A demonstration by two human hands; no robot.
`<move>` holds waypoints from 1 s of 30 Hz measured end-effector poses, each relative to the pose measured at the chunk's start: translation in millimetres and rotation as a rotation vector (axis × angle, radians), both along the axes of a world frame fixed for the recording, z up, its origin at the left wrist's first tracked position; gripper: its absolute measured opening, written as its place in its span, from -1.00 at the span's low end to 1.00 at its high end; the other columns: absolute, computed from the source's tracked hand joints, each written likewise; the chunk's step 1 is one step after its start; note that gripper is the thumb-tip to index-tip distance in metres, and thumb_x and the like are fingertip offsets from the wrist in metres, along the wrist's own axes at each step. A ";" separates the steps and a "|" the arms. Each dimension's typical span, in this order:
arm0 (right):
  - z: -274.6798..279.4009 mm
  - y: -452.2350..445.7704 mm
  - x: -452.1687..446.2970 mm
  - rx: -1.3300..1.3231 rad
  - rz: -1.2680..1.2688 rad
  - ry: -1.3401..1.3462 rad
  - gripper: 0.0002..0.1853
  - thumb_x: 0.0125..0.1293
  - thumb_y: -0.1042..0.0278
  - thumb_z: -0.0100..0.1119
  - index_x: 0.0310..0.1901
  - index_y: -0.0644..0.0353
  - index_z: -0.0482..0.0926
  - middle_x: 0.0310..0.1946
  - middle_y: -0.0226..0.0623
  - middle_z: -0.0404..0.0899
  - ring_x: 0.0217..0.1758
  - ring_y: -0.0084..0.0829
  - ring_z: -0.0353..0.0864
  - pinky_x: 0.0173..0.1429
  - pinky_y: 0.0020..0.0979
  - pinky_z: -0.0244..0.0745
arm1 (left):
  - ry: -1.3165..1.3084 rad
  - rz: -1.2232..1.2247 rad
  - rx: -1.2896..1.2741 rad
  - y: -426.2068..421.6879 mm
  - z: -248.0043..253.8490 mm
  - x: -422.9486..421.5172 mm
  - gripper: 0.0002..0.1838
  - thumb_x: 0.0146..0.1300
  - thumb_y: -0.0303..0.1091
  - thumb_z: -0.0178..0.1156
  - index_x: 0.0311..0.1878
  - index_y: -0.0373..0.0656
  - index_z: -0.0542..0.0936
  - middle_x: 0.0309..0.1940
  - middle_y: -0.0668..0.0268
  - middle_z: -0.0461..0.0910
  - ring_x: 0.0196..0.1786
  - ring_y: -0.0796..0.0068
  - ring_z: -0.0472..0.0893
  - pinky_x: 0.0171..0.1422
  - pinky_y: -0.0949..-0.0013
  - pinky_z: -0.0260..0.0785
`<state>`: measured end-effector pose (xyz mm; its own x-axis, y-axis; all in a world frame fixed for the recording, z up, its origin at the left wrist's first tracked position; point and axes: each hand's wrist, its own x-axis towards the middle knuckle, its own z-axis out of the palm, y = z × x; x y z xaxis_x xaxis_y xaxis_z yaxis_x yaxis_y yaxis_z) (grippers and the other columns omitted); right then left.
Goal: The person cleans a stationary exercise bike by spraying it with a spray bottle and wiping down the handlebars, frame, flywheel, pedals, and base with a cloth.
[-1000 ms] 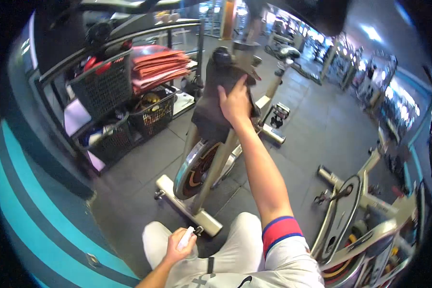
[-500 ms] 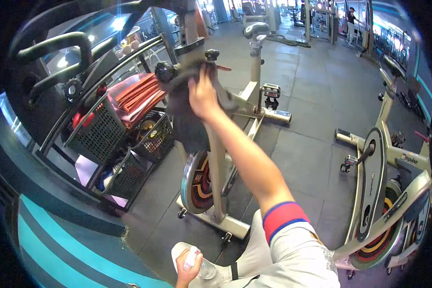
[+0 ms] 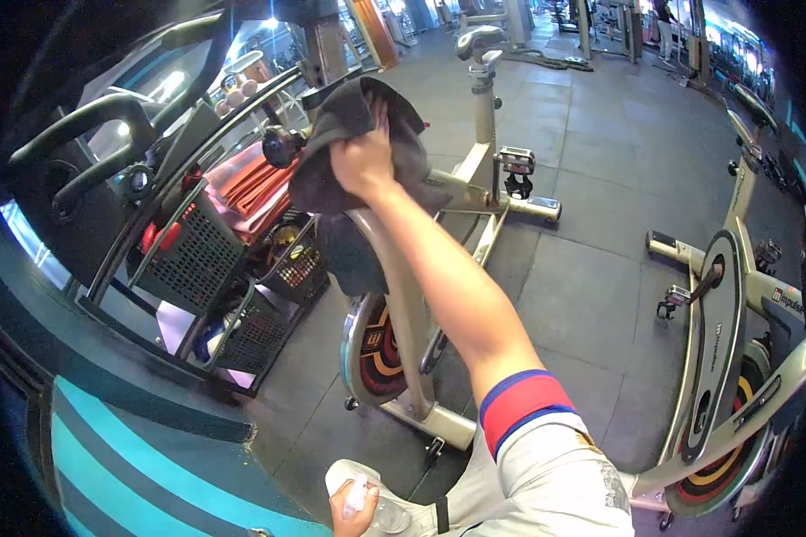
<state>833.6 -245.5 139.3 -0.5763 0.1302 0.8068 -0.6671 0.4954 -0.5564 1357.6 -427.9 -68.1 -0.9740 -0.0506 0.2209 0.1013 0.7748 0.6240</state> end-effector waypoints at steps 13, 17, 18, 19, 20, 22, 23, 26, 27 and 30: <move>-86.8 43.6 127.0 0.011 0.093 0.144 -0.58 0.31 0.30 0.30 0.16 0.23 0.54 0.01 -0.03 0.66 0.20 -0.02 0.59 0.35 -0.17 0.46 | -0.062 0.019 0.267 15.8 4.8 -4.0 -0.87 0.19 -0.41 0.34 -0.33 -0.27 0.64 -0.49 0.26 0.60 -0.42 0.47 0.60 -0.27 0.37 0.42; -132.3 81.2 178.3 -0.588 0.512 -0.431 -0.66 0.43 0.25 0.21 0.14 0.22 0.56 0.08 -0.18 0.65 0.13 -0.27 0.63 0.27 -0.25 0.51 | 0.062 -0.054 0.239 24.7 18.8 -22.0 -0.93 0.15 -0.49 0.33 -0.37 -0.28 0.64 -0.51 0.23 0.59 -0.45 0.34 0.59 -0.31 0.31 0.40; -134.3 94.8 178.4 -0.984 0.625 -0.570 -0.66 0.43 0.19 0.23 0.12 0.18 0.58 0.04 -0.21 0.66 0.08 -0.26 0.66 0.21 -0.19 0.56 | 0.067 -0.053 0.255 25.7 21.5 -24.8 -0.93 0.15 -0.50 0.33 -0.37 -0.28 0.64 -0.51 0.23 0.58 -0.45 0.34 0.59 -0.31 0.30 0.41; -132.5 108.0 180.5 -1.375 0.646 -0.652 -0.66 0.43 0.13 0.24 0.10 0.14 0.60 0.01 -0.24 0.68 0.03 -0.24 0.68 0.16 -0.14 0.61 | 0.073 -0.052 0.270 26.4 24.6 -27.8 -0.94 0.14 -0.50 0.33 -0.37 -0.28 0.64 -0.52 0.24 0.58 -0.46 0.33 0.58 -0.31 0.30 0.41; -123.9 123.5 173.0 -1.403 0.696 -0.508 -0.68 0.46 0.13 0.18 0.08 0.16 0.61 -0.05 -0.25 0.70 -0.03 -0.21 0.71 0.12 -0.11 0.64 | 0.076 -0.051 0.282 26.6 27.7 -28.0 -0.94 0.13 -0.51 0.33 -0.37 -0.28 0.64 -0.52 0.24 0.58 -0.46 0.33 0.58 -0.31 0.29 0.41; -58.5 145.0 192.7 -1.465 0.807 -0.372 -0.58 0.47 -0.01 0.14 0.13 0.15 0.56 0.05 -0.29 0.65 0.05 -0.27 0.67 0.20 -0.17 0.58 | 0.054 -0.030 0.293 26.7 34.4 -27.7 -0.93 0.13 -0.50 0.32 -0.37 -0.28 0.63 -0.51 0.23 0.59 -0.44 0.32 0.59 -0.28 0.29 0.42; -29.5 152.3 201.7 -1.379 1.014 -0.204 -0.57 0.50 0.00 0.05 0.13 0.19 0.56 0.03 -0.26 0.65 0.06 -0.27 0.68 0.23 -0.19 0.57 | 0.059 -0.027 0.292 25.8 35.6 -25.5 -0.91 0.13 -0.48 0.32 -0.36 -0.28 0.61 -0.49 0.22 0.59 -0.43 0.33 0.58 -0.27 0.29 0.42; 40.7 134.7 200.3 -1.261 0.700 0.116 -0.59 0.52 0.03 -0.04 0.11 0.16 0.57 0.08 -0.18 0.63 0.12 -0.22 0.64 0.27 -0.19 0.51 | 0.075 0.002 0.241 15.3 29.7 -14.4 -0.89 0.14 -0.45 0.32 -0.36 -0.28 0.61 -0.49 0.21 0.58 -0.43 0.33 0.59 -0.26 0.30 0.42; 45.4 126.2 170.0 -1.035 0.543 0.204 -0.59 0.52 0.04 -0.05 0.11 0.19 0.57 0.08 -0.14 0.62 0.16 -0.19 0.61 0.32 -0.19 0.44 | 0.085 0.013 0.214 10.4 25.5 -10.8 -0.89 0.14 -0.44 0.32 -0.36 -0.28 0.61 -0.50 0.21 0.58 -0.43 0.33 0.59 -0.27 0.30 0.42; 77.8 77.7 112.5 -0.432 0.195 0.204 -0.53 0.53 0.05 -0.10 0.17 0.30 0.51 0.17 0.04 0.54 0.31 -0.02 0.45 0.46 -0.12 0.21 | 0.115 0.076 0.224 -1.4 14.5 6.3 -0.88 0.16 -0.43 0.32 -0.36 -0.28 0.62 -0.51 0.23 0.58 -0.43 0.38 0.58 -0.27 0.32 0.41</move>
<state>946.2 -167.8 217.1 -0.4592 0.3820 0.8020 -0.8406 0.1051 -0.5314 1363.9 -429.4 -53.7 -0.9347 -0.1832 0.3046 0.1278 0.6264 0.7689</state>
